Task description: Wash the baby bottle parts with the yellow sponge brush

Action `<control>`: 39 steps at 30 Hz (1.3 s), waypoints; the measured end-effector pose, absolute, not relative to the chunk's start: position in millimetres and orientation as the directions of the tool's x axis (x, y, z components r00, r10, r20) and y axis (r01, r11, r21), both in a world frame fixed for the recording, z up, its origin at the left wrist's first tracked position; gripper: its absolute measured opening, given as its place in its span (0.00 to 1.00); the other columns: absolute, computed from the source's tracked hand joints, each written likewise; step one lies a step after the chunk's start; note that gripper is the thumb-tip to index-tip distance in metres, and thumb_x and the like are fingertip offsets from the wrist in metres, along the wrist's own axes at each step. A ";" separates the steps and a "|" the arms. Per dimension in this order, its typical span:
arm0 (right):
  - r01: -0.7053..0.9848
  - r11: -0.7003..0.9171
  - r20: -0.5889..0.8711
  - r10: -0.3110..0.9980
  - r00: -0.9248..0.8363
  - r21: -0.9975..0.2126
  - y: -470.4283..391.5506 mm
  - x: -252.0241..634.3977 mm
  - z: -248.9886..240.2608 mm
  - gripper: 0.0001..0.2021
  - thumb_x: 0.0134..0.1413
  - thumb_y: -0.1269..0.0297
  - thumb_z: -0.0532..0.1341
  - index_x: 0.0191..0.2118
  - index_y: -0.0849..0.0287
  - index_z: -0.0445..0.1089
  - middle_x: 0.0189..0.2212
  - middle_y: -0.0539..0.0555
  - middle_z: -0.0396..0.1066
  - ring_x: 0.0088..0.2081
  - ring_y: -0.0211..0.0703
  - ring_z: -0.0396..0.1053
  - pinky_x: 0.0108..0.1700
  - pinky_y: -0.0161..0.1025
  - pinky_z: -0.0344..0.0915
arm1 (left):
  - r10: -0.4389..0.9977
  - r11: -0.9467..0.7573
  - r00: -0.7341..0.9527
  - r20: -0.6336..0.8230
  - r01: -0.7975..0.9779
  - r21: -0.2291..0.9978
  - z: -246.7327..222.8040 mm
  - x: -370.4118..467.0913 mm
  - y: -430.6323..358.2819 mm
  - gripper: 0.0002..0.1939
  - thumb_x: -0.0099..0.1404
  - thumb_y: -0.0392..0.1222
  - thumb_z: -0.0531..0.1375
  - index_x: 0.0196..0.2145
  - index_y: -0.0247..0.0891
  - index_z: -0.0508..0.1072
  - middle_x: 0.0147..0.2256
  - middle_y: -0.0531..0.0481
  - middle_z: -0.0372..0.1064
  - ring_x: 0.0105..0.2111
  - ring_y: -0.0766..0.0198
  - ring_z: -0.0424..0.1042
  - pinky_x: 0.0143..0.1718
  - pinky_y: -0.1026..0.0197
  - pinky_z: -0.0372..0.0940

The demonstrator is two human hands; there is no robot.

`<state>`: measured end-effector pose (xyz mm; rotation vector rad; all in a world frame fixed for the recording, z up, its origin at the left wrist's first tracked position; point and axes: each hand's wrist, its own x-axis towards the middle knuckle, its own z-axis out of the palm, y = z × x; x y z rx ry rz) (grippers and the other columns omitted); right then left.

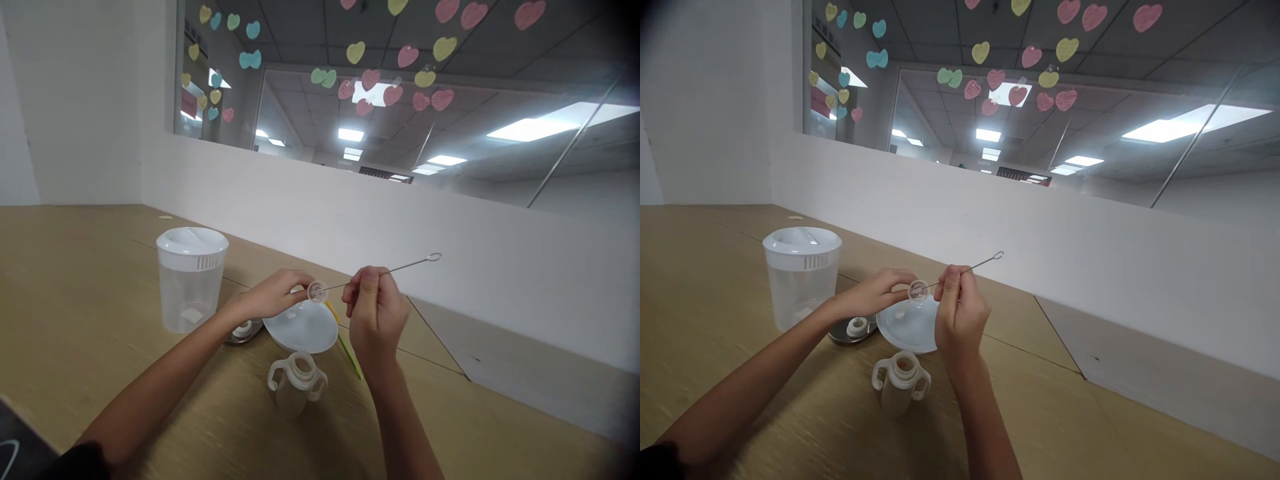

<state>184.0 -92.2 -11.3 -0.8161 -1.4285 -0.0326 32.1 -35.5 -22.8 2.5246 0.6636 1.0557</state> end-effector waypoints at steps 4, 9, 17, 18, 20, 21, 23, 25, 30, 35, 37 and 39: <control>0.510 0.742 0.899 0.392 0.198 -0.435 -89.2 187.5 -12.9 0.15 0.62 0.58 0.47 0.27 0.59 0.59 0.17 0.45 0.60 0.17 0.29 0.56 0.21 0.29 0.55 | 0.549 -0.824 0.621 0.559 0.290 0.486 -23.0 32.3 -33.8 0.12 0.64 0.41 0.49 0.35 0.34 0.71 0.35 0.48 0.71 0.36 0.63 0.66 0.38 0.63 0.58; 0.546 0.709 0.892 0.404 0.204 -0.446 -87.9 190.5 -11.8 0.16 0.62 0.58 0.46 0.27 0.59 0.60 0.16 0.45 0.60 0.17 0.30 0.58 0.21 0.30 0.56 | 0.535 -0.832 0.623 0.571 0.274 0.482 -24.1 33.8 -32.4 0.13 0.65 0.42 0.49 0.32 0.34 0.70 0.32 0.50 0.69 0.33 0.65 0.65 0.35 0.65 0.57; 0.588 0.677 0.880 0.455 0.140 -0.443 -82.6 194.4 -10.6 0.17 0.60 0.56 0.48 0.27 0.61 0.64 0.18 0.48 0.63 0.18 0.31 0.61 0.22 0.30 0.58 | 0.532 -0.831 0.611 0.586 0.245 0.499 -25.1 34.8 -32.7 0.15 0.65 0.45 0.50 0.32 0.33 0.70 0.31 0.51 0.69 0.32 0.66 0.65 0.34 0.65 0.57; 0.581 0.681 0.876 0.465 0.127 -0.445 -82.0 194.6 -10.4 0.18 0.60 0.56 0.48 0.27 0.61 0.65 0.19 0.48 0.64 0.18 0.31 0.62 0.22 0.30 0.59 | 0.532 -0.829 0.613 0.584 0.239 0.505 -25.4 35.1 -32.7 0.15 0.65 0.45 0.50 0.32 0.34 0.71 0.31 0.51 0.69 0.32 0.66 0.65 0.34 0.65 0.57; 0.567 0.700 0.877 0.472 0.087 -0.434 -81.1 194.4 -10.4 0.17 0.60 0.56 0.48 0.27 0.61 0.64 0.20 0.49 0.65 0.19 0.32 0.63 0.23 0.31 0.61 | 0.533 -0.826 0.619 0.577 0.233 0.513 -26.0 35.8 -32.7 0.14 0.64 0.44 0.50 0.32 0.34 0.71 0.32 0.50 0.70 0.33 0.65 0.65 0.35 0.65 0.58; 0.570 0.707 0.882 0.466 0.067 -0.417 -80.8 194.2 -10.5 0.17 0.60 0.57 0.49 0.27 0.61 0.64 0.21 0.49 0.66 0.20 0.32 0.64 0.23 0.31 0.61 | 0.533 -0.825 0.621 0.574 0.231 0.515 -26.2 36.1 -32.8 0.14 0.64 0.44 0.50 0.32 0.34 0.71 0.32 0.50 0.70 0.34 0.64 0.66 0.35 0.65 0.58; 0.602 0.705 0.899 0.436 0.051 -0.376 -80.4 193.9 -11.0 0.15 0.60 0.58 0.49 0.27 0.60 0.64 0.21 0.49 0.66 0.21 0.33 0.65 0.24 0.31 0.62 | 0.534 -0.823 0.624 0.571 0.229 0.520 -26.4 36.5 -33.0 0.13 0.64 0.43 0.51 0.32 0.34 0.71 0.33 0.49 0.70 0.35 0.64 0.66 0.37 0.64 0.58; 0.633 0.689 0.912 0.404 0.071 -0.354 -80.4 193.9 -11.3 0.15 0.60 0.58 0.49 0.28 0.60 0.63 0.21 0.49 0.66 0.21 0.33 0.65 0.23 0.31 0.62 | 0.539 -0.818 0.622 0.567 0.226 0.530 -26.2 36.5 -33.2 0.13 0.64 0.43 0.50 0.33 0.34 0.71 0.34 0.49 0.70 0.36 0.64 0.66 0.37 0.64 0.58; 0.534 0.715 0.876 0.470 0.111 -0.451 -80.8 194.3 -10.2 0.15 0.61 0.57 0.48 0.28 0.60 0.62 0.20 0.48 0.65 0.19 0.31 0.64 0.20 0.30 0.63 | 0.547 -0.808 0.622 0.561 0.216 0.549 -25.6 35.6 -32.4 0.14 0.64 0.45 0.51 0.33 0.33 0.72 0.33 0.49 0.70 0.35 0.64 0.66 0.36 0.65 0.59; 0.586 0.707 0.898 0.430 0.088 -0.396 -82.0 194.3 -9.2 0.15 0.61 0.58 0.48 0.27 0.60 0.61 0.20 0.47 0.65 0.19 0.31 0.64 0.21 0.29 0.63 | 0.537 -0.795 0.628 0.564 0.153 0.587 -26.3 35.7 -31.8 0.12 0.63 0.42 0.51 0.35 0.33 0.72 0.35 0.49 0.71 0.37 0.63 0.66 0.39 0.64 0.59; 0.620 0.694 0.909 0.410 0.079 -0.367 -83.3 194.0 -8.8 0.14 0.61 0.59 0.49 0.27 0.60 0.61 0.19 0.47 0.65 0.19 0.31 0.65 0.22 0.29 0.64 | 0.542 -0.788 0.627 0.560 0.148 0.597 -26.5 35.6 -31.8 0.13 0.63 0.43 0.52 0.36 0.33 0.72 0.36 0.48 0.71 0.38 0.63 0.67 0.40 0.64 0.60; 0.600 0.703 0.900 0.430 0.070 -0.382 -84.7 193.4 -8.3 0.14 0.61 0.59 0.48 0.27 0.60 0.61 0.19 0.47 0.64 0.19 0.31 0.65 0.21 0.29 0.64 | 0.548 -0.785 0.627 0.554 0.156 0.600 -26.4 35.3 -31.7 0.13 0.63 0.43 0.52 0.36 0.33 0.72 0.36 0.48 0.71 0.38 0.62 0.67 0.40 0.64 0.60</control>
